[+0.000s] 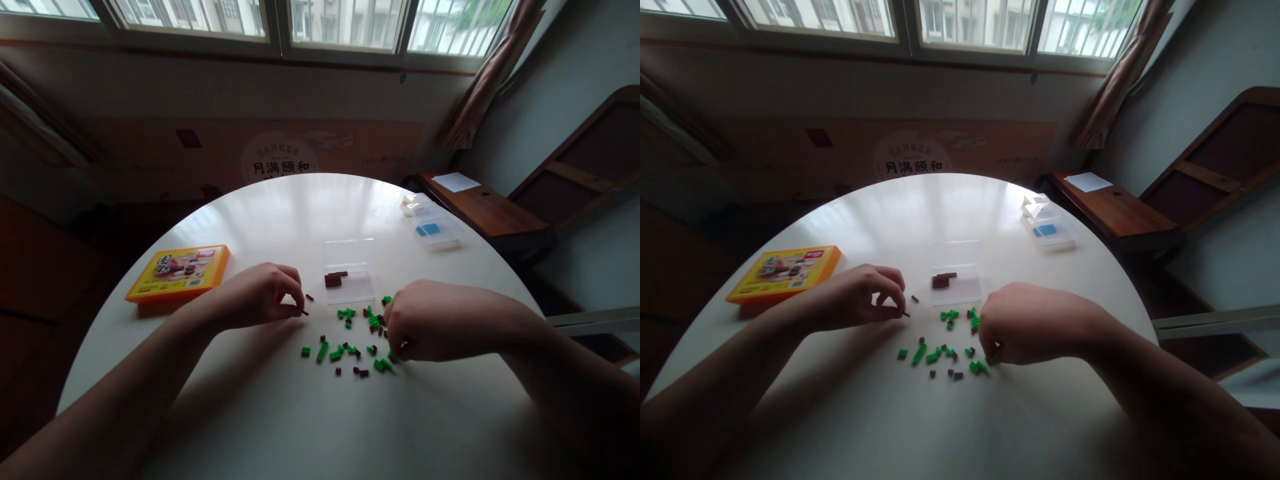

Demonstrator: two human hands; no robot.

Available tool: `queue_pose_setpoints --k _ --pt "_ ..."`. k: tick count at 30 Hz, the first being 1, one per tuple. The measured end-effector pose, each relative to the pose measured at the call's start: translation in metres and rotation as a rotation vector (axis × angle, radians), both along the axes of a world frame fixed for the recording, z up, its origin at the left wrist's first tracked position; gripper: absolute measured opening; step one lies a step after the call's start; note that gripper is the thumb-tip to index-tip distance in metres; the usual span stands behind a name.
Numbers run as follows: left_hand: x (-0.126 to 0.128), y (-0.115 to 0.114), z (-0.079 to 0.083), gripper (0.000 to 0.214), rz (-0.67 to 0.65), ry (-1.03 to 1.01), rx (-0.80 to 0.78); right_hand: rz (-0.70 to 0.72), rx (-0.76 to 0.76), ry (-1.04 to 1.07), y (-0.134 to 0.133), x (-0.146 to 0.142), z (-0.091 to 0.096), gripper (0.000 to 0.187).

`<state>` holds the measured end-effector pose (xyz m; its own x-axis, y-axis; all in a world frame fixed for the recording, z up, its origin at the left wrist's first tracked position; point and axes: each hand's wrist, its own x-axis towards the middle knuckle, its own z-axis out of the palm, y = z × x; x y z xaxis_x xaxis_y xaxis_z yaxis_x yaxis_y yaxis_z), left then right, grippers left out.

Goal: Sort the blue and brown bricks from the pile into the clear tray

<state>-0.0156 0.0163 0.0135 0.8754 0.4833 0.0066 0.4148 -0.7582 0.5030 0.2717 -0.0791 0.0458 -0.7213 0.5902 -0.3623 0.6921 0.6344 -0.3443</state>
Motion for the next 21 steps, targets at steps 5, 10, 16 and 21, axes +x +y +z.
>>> queue_pose_setpoints --k 5,10,16,21 --pt "0.002 -0.001 0.0 0.011 -0.012 0.034 -0.031 0.018 -0.006 -0.024 -0.001 0.004 0.0 0.012" --pt "0.0 0.002 -0.001 0.009 -0.007 0.085 -0.031 0.017 -0.003 -0.051 -0.002 0.005 0.0 0.012" --pt "0.0 0.002 -0.001 0.009 -0.011 0.111 -0.037 -0.088 0.063 -0.097 -0.001 0.013 0.0 0.016" --pt "-0.001 0.003 -0.001 0.009 0.014 0.139 -0.063 -0.09 0.026 -0.056 -0.002 0.011 0.002 0.021"
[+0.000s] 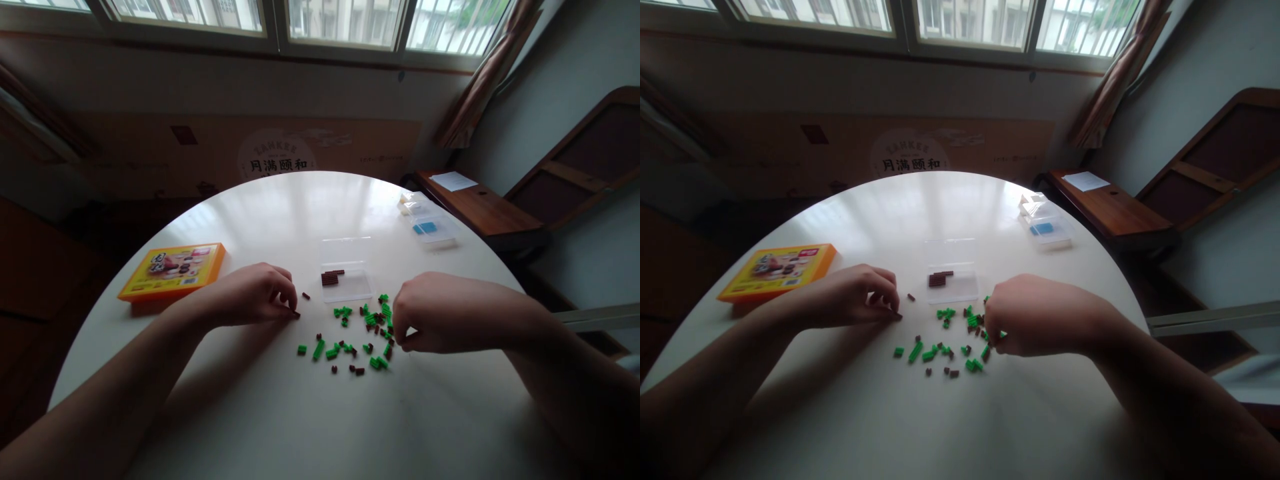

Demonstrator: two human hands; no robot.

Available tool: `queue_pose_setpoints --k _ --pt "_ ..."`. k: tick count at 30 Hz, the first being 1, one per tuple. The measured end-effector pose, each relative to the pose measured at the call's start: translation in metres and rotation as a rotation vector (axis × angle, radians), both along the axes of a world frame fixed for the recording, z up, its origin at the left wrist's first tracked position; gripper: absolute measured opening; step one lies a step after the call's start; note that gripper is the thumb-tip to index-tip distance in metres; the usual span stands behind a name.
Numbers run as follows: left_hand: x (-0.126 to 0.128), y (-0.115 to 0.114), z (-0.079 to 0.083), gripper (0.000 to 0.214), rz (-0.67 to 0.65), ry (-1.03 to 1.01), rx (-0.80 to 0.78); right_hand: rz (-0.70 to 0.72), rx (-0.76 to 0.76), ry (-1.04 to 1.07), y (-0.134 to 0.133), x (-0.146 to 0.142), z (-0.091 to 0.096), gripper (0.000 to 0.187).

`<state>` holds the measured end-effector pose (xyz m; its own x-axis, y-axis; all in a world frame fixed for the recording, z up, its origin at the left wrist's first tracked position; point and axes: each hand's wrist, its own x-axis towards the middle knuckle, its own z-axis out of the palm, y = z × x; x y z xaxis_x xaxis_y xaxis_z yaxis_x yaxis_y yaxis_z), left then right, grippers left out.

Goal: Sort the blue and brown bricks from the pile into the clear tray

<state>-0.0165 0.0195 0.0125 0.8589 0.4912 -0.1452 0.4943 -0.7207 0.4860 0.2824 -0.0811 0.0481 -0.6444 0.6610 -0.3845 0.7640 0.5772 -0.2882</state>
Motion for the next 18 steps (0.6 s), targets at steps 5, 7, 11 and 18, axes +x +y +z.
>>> queue_pose_setpoints --k 5,7,11,18 --pt "0.0 0.0 0.001 0.01 0.009 0.019 -0.011 0.067 -0.018 0.029 -0.004 -0.011 0.001 0.023" --pt "0.001 -0.001 0.003 0.01 0.018 0.045 -0.012 0.085 -0.005 0.021 -0.005 -0.013 0.0 0.022" --pt "0.001 -0.004 0.007 0.008 0.039 0.093 0.011 0.094 -0.01 -0.026 -0.005 -0.014 -0.001 0.019" --pt "0.0 -0.008 0.007 0.015 0.019 0.077 0.152 0.083 -0.014 0.02 -0.003 -0.008 -0.001 0.02"
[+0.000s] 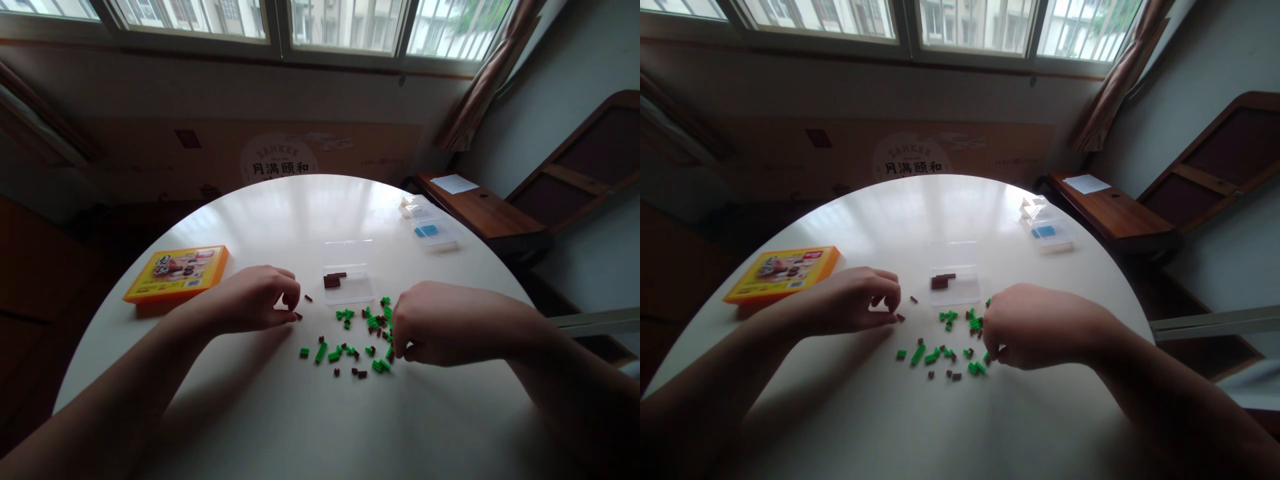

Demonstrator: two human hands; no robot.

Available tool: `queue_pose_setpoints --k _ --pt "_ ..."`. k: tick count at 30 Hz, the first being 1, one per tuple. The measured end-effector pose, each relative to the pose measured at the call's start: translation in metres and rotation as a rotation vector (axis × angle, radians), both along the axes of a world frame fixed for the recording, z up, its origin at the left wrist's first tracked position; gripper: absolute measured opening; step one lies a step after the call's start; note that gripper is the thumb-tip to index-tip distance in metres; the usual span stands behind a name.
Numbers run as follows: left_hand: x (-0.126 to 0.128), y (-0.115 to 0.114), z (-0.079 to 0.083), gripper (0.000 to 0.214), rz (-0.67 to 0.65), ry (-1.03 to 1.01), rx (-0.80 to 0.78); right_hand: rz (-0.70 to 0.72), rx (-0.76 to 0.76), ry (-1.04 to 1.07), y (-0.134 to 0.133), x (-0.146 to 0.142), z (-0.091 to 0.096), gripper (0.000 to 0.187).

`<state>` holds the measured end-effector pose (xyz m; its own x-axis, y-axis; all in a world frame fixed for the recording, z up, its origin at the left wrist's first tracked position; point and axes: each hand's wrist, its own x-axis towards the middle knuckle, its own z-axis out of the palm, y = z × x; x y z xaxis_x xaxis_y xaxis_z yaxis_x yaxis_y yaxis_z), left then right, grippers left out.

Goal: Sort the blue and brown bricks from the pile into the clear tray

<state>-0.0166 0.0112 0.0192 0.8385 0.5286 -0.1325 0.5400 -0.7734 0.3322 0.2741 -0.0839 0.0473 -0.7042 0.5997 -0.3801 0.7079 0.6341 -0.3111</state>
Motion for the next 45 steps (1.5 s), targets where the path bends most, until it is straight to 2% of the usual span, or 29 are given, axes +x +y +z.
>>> queue_pose_setpoints --k 4,9,17,22,29,37,45 --pt "0.0012 -0.0013 -0.0002 0.017 0.0 0.001 0.033 0.012 0.016 0.013 0.0006 -0.001 -0.0011 0.019" --pt "0.0035 -0.0031 0.0001 0.016 0.002 0.032 0.03 0.008 0.008 -0.086 0.0009 -0.0024 -0.0019 0.014" --pt "0.0057 -0.0053 0.0041 0.027 0.028 0.089 0.034 0.024 0.013 -0.027 0.0014 -0.0018 -0.0013 0.015" --pt "0.0044 -0.0045 0.0028 0.027 0.032 0.085 0.024 0.006 -0.029 -0.064 0.0009 -0.0028 -0.0017 0.015" --pt "0.0039 -0.0041 0.0042 0.03 0.028 0.078 0.038 0.018 -0.005 0.018 0.0019 -0.0034 0.0013 0.017" --pt "0.0055 -0.0048 0.0042 0.027 0.036 0.083 0.009 -0.004 -0.028 -0.058 0.0021 -0.0016 -0.0004 0.014" --pt "0.0051 -0.0042 0.0047 0.028 0.031 0.099 0.013 0.023 -0.004 0.001 0.0032 -0.0025 -0.0027 0.017"
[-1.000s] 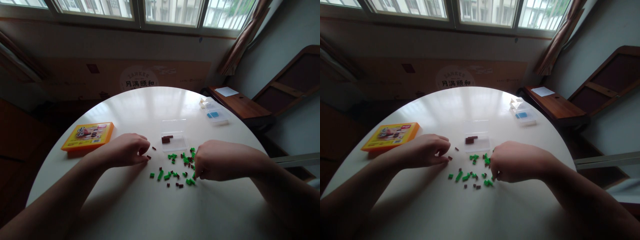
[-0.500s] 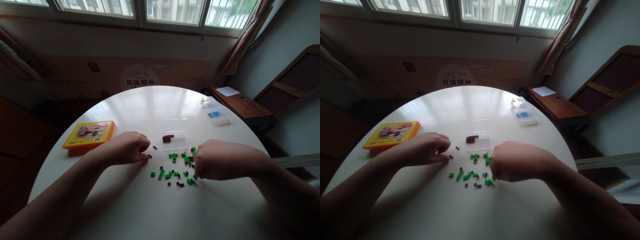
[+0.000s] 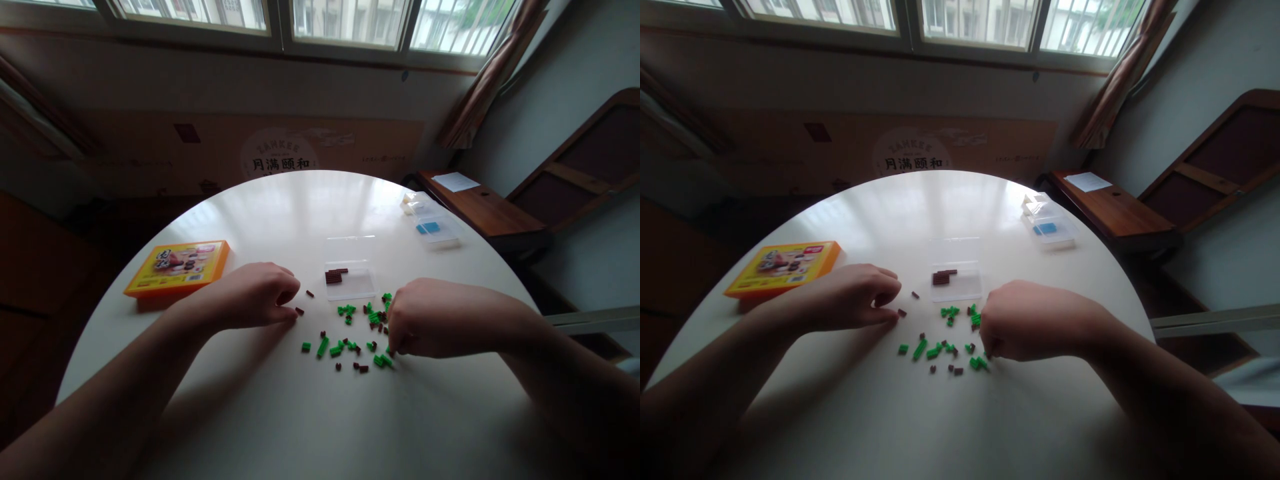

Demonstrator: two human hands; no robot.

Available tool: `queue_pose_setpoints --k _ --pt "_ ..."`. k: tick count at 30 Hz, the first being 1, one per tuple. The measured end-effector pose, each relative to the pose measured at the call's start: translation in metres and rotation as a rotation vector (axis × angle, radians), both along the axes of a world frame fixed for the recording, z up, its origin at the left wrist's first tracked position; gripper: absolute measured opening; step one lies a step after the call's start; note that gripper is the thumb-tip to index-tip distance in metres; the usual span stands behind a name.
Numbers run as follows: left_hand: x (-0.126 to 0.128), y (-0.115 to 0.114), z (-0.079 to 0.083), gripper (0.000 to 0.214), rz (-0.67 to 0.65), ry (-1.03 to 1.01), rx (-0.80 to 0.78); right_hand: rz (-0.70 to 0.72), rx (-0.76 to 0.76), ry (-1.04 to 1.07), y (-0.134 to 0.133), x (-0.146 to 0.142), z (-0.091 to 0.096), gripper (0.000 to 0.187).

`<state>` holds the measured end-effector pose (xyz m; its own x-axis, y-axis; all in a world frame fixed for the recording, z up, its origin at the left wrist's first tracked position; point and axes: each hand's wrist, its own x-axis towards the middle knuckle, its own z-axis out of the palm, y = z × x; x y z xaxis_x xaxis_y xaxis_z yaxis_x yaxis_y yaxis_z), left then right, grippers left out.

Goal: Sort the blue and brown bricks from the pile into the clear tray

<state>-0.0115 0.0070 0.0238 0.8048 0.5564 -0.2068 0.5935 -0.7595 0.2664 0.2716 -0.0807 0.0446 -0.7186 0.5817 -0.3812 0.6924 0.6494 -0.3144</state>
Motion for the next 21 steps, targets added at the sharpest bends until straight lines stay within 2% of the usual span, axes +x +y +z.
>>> queue_pose_setpoints --k 9,21 --pt "-0.0001 -0.0007 -0.0008 0.029 0.003 0.005 -0.012 0.001 -0.025 -0.023 -0.0003 -0.0013 0.0027 0.016" --pt "0.0007 -0.0032 0.0006 0.031 -0.02 -0.036 -0.009 0.054 0.026 -0.061 -0.0024 -0.009 -0.0059 0.014"
